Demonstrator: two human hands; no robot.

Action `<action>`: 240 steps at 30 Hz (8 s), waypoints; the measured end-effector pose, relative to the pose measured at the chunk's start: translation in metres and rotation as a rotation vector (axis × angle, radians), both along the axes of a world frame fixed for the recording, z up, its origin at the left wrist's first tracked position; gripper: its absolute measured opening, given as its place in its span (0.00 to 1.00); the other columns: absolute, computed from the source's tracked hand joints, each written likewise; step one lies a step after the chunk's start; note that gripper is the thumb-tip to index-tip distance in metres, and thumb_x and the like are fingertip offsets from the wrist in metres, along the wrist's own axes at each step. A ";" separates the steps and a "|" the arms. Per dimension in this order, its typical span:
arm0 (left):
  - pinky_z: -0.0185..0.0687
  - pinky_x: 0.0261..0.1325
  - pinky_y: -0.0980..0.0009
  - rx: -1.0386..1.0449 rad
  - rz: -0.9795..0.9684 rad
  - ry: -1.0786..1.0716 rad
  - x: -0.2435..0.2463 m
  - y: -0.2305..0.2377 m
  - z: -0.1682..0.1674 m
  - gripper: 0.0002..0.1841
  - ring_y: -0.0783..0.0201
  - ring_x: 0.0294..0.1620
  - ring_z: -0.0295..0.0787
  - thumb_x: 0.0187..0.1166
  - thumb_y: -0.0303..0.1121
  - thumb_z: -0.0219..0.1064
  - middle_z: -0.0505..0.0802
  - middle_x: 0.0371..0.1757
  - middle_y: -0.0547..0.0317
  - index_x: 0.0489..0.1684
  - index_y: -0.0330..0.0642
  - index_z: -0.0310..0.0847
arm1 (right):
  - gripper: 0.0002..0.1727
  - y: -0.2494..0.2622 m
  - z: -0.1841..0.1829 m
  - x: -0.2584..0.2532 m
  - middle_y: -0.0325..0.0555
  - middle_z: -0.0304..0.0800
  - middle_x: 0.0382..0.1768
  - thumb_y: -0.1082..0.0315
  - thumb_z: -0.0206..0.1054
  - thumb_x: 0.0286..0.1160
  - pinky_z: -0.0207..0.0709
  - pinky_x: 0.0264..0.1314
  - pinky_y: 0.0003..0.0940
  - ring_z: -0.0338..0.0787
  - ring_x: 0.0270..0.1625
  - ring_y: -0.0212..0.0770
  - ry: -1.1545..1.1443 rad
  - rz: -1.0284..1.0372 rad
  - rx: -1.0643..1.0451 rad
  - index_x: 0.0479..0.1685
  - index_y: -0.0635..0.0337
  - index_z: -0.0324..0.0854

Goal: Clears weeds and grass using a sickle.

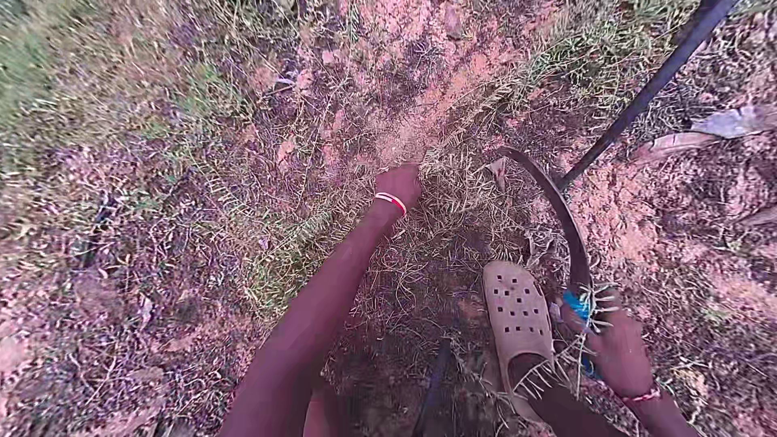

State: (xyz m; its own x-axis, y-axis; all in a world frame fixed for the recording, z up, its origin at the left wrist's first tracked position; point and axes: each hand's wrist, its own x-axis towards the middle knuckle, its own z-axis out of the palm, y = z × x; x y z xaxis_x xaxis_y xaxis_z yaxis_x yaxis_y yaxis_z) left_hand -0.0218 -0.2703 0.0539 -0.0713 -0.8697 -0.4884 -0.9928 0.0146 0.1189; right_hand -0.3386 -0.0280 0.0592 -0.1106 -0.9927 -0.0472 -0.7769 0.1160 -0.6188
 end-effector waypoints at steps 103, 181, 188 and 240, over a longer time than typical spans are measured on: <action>0.68 0.74 0.29 -0.213 1.052 0.327 0.257 0.234 -0.026 0.25 0.29 0.70 0.83 0.91 0.47 0.58 0.89 0.61 0.26 0.60 0.29 0.86 | 0.23 -0.136 0.055 0.270 0.46 0.83 0.28 0.64 0.58 0.79 0.78 0.30 0.40 0.83 0.24 0.38 -0.061 0.935 0.208 0.70 0.65 0.76; 0.56 0.72 0.15 -0.011 0.677 -0.134 0.284 0.312 -0.083 0.30 0.15 0.85 0.55 0.89 0.38 0.60 0.62 0.88 0.20 0.90 0.39 0.61 | 0.18 0.134 0.025 0.032 0.31 0.78 0.16 0.68 0.61 0.65 0.79 0.19 0.25 0.81 0.14 0.27 -0.423 -0.213 0.338 0.55 0.64 0.74; 0.63 0.70 0.20 0.149 0.107 -0.406 0.160 0.233 0.073 0.36 0.23 0.80 0.69 0.75 0.45 0.77 0.79 0.77 0.27 0.77 0.29 0.74 | 0.17 0.072 -0.002 0.047 0.32 0.78 0.19 0.71 0.60 0.68 0.80 0.20 0.24 0.81 0.15 0.27 -0.533 -0.158 0.260 0.57 0.66 0.73; 0.50 0.80 0.24 -0.405 -0.015 -0.085 -0.013 0.180 0.025 0.36 0.24 0.90 0.51 0.62 0.29 0.77 0.67 0.86 0.25 0.78 0.40 0.76 | 0.30 0.136 -0.032 0.094 0.66 0.91 0.45 0.65 0.57 0.84 0.82 0.59 0.57 0.93 0.50 0.62 -0.209 0.293 0.631 0.82 0.74 0.65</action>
State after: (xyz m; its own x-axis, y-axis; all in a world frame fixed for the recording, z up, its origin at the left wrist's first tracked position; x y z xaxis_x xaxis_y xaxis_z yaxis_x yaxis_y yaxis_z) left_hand -0.0348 -0.0902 0.0793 -0.0601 -0.9919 -0.1118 -0.9981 0.0584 0.0181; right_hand -0.2443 0.1079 0.0268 0.2294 -0.7569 -0.6120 -0.7035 0.3056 -0.6416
